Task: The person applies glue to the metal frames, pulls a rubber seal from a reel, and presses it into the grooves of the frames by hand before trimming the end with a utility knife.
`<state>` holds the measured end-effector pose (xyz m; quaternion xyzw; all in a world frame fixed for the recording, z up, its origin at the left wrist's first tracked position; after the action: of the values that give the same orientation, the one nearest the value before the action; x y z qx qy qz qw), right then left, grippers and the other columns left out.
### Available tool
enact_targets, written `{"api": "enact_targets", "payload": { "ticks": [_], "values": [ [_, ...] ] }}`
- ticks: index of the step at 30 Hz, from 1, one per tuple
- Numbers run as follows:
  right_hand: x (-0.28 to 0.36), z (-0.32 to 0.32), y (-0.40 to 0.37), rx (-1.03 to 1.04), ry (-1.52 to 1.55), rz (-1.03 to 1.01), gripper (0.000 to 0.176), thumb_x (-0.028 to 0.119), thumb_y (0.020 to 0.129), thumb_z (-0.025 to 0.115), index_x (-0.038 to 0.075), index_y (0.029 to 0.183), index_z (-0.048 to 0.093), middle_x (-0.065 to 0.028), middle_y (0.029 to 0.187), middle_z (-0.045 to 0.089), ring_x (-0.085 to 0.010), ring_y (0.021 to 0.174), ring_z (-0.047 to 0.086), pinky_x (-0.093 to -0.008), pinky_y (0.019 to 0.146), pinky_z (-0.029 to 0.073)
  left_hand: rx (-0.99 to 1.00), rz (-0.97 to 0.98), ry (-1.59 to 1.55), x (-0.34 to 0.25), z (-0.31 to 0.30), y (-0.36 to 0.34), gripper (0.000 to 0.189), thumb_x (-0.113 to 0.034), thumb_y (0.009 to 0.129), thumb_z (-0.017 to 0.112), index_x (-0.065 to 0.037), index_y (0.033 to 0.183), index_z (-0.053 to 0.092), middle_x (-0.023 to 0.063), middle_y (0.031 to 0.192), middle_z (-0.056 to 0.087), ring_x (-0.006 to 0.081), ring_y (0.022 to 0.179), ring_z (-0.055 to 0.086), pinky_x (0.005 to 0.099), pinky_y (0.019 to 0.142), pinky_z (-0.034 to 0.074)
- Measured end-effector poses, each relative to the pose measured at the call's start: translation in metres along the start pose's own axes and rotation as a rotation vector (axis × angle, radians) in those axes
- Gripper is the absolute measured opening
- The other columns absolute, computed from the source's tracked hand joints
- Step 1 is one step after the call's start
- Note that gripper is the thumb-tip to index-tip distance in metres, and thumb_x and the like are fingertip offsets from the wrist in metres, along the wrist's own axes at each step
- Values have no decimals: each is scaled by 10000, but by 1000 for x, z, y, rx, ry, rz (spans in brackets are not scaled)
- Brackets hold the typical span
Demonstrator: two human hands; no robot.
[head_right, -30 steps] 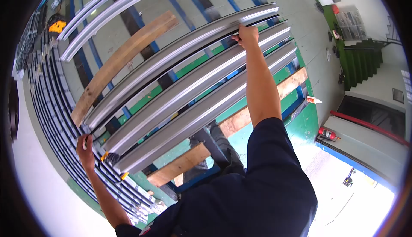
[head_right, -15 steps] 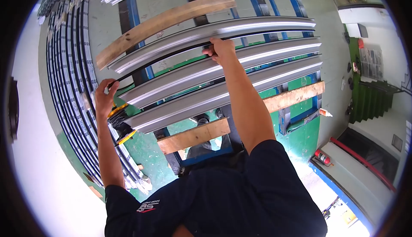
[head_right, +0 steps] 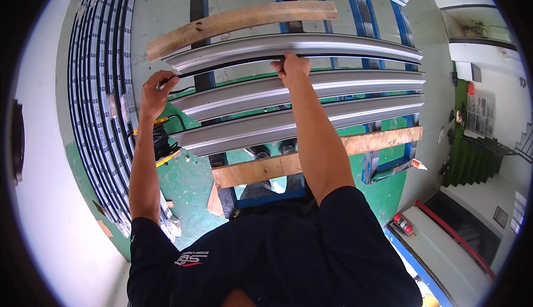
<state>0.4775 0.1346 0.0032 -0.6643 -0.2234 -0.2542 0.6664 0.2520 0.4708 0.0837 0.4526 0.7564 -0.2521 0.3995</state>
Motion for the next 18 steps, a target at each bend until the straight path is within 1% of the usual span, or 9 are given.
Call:
{"api": "enact_targets", "payload": {
  "ticks": [2,5,8,11,14,17,18],
  "values": [
    [-2,1,-2,36,-13,9,155,76,1022,526,-76,995,506,-228,708,653,-225,499,620,-316,354,278,-14,18,7,0,-2,-1,168,-154,908,758,-10,992,742,117,911,718,215,847,685,334,809,544],
    [-7,22,-32,69,-24,-4,215,131,1062,486,-75,1011,525,-213,714,638,-177,489,554,-289,348,280,-10,34,-3,5,0,-1,171,-162,910,761,-15,994,742,112,918,716,212,843,682,330,800,545],
    [-14,23,-13,-44,0,33,223,141,1067,478,-74,1031,522,-219,730,638,-195,495,561,-288,350,278,-9,6,-15,7,1,-1,169,-170,912,762,-24,998,745,111,928,717,209,837,681,328,794,547],
    [-15,29,-23,-35,20,36,217,140,1069,467,-73,1043,506,-228,738,632,-202,501,567,-289,352,273,-22,-4,-28,8,0,-2,166,-173,912,762,-32,998,748,110,924,716,208,830,679,325,783,546],
    [-24,48,-35,96,10,4,215,129,1070,450,-83,1071,490,-232,727,619,-210,509,579,-300,356,266,-21,18,-5,6,1,-1,168,-173,912,762,-30,999,749,107,919,716,211,825,679,330,775,545],
    [-27,49,-28,-39,7,10,233,118,1068,443,-94,1158,477,-216,717,600,-213,506,578,-313,362,260,-40,17,-29,9,1,-2,167,-171,910,763,-30,998,751,109,913,718,213,821,679,338,771,546],
    [-27,52,-33,-33,22,20,233,109,1064,449,-92,1179,476,-207,715,594,-214,507,578,-314,365,260,-37,18,-23,8,1,-2,167,-171,910,763,-29,998,751,109,912,718,215,823,679,338,772,547]
  ]
}}
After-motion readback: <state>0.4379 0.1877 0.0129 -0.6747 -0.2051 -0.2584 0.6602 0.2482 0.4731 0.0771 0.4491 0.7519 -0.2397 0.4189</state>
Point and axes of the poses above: each hand's wrist, its own y-axis towards the middle knuckle, its own z-axis out of the palm, x = y × z, the point moved 7 cm from there along y, towards the middle knuckle
